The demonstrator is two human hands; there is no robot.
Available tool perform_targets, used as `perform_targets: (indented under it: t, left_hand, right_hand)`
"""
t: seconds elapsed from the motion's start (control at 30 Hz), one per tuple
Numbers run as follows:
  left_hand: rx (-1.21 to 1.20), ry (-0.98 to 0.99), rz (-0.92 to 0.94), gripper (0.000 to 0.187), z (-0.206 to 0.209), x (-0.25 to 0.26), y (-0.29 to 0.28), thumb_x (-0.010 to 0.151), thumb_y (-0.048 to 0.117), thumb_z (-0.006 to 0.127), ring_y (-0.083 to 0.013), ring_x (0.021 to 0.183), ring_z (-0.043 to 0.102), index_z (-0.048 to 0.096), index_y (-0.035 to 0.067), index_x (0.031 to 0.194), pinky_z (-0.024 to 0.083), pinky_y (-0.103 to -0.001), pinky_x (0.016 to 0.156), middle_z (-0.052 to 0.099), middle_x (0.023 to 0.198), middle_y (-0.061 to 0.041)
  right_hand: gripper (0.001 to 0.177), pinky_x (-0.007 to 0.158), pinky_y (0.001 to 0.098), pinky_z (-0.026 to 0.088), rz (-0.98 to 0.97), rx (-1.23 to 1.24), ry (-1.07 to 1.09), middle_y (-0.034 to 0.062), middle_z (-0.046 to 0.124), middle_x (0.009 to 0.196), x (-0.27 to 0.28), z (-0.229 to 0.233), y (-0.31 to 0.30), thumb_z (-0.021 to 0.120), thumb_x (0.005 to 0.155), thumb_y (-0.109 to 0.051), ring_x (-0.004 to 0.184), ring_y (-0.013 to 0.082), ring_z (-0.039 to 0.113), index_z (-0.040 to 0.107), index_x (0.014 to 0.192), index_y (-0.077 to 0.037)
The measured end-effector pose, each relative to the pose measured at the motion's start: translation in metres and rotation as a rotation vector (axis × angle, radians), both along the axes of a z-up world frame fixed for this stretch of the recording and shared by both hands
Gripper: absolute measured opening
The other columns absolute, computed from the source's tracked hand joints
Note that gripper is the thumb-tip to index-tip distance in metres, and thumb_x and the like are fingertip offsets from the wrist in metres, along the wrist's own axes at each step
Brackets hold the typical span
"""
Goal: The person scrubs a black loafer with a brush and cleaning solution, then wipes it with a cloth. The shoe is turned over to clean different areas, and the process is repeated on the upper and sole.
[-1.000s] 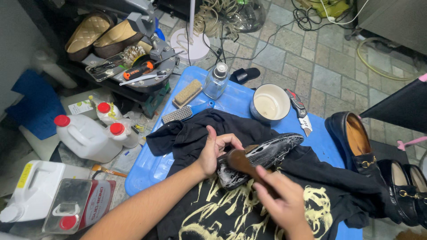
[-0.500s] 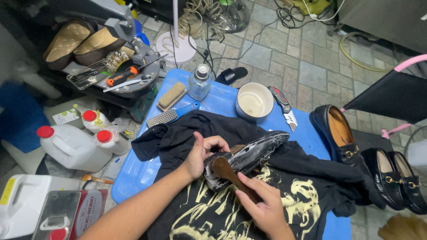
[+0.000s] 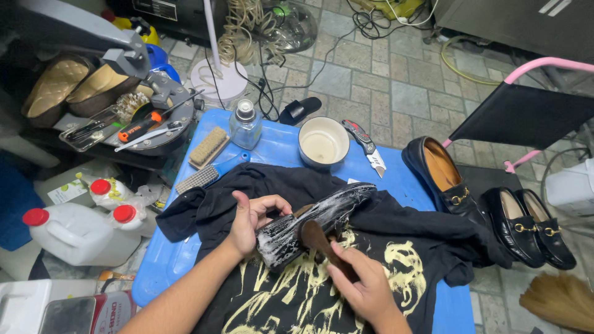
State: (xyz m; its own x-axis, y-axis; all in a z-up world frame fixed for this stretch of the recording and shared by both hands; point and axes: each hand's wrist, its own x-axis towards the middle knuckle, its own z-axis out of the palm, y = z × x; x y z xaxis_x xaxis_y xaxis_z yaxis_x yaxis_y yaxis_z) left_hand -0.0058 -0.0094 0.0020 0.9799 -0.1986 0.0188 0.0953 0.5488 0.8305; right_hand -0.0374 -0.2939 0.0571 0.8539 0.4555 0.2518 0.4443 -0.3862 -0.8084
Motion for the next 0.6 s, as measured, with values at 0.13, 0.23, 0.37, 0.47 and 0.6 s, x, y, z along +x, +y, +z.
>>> perform_targets:
  t: [0.13,0.23,0.37,0.47,0.6]
  left_hand:
    - [0.003,0.013,-0.012,0.116,0.000,0.000,0.001,0.076,0.096,0.015,-0.0146,0.085,0.061,0.063,-0.007,0.100,0.055,-0.027,0.078,0.059,0.093,-0.008]
    - [-0.021,0.048,-0.009,0.116,0.002,0.000,0.000,0.076,0.095,0.015,-0.0162,0.083,0.064,0.063,-0.008,0.102,0.057,-0.028,0.075,0.061,0.094,-0.010]
    - [-0.007,0.104,0.003,0.118,0.003,0.001,0.001,0.076,0.094,0.011,-0.0193,0.083,0.070,0.064,-0.008,0.101,0.059,-0.030,0.076,0.067,0.094,-0.014]
    - [0.007,0.128,0.036,0.120,0.003,0.005,0.003,0.077,0.094,0.008,-0.0205,0.083,0.071,0.065,-0.009,0.099,0.059,-0.032,0.080,0.071,0.093,-0.016]
    - [-0.004,0.197,0.076,0.123,0.002,0.007,0.005,0.076,0.094,0.005,-0.0234,0.083,0.072,0.068,-0.010,0.099,0.059,-0.034,0.082,0.073,0.091,-0.018]
  right_hand:
    - [0.038,0.068,0.0253,0.050,-0.214,0.180,-0.057,0.0082,0.070,0.097,0.017,-0.010,-0.009,0.070,0.091,-0.010,0.078,0.0116,0.065,0.062,0.126,0.002]
    - [0.039,0.052,0.0231,0.043,-0.418,0.437,0.341,0.0067,0.063,0.087,0.033,-0.015,-0.007,0.062,0.097,-0.011,0.064,0.0075,0.055,0.051,0.133,0.001]
    - [0.040,0.047,0.0235,0.044,-0.478,0.415,0.392,0.0072,0.062,0.085,0.026,-0.016,0.007,0.056,0.098,-0.015,0.059,0.0077,0.054,0.042,0.133,0.002]
    - [0.039,0.051,0.0225,0.047,-0.335,0.239,0.248,0.0068,0.063,0.085,0.019,-0.009,0.016,0.054,0.102,-0.016,0.061,0.0070,0.057,0.041,0.133,0.004]
    - [0.038,0.042,0.0256,0.047,-0.440,0.190,0.362,0.0083,0.057,0.073,0.026,0.000,0.018,0.050,0.101,-0.017,0.052,0.0095,0.053,0.040,0.132,0.001]
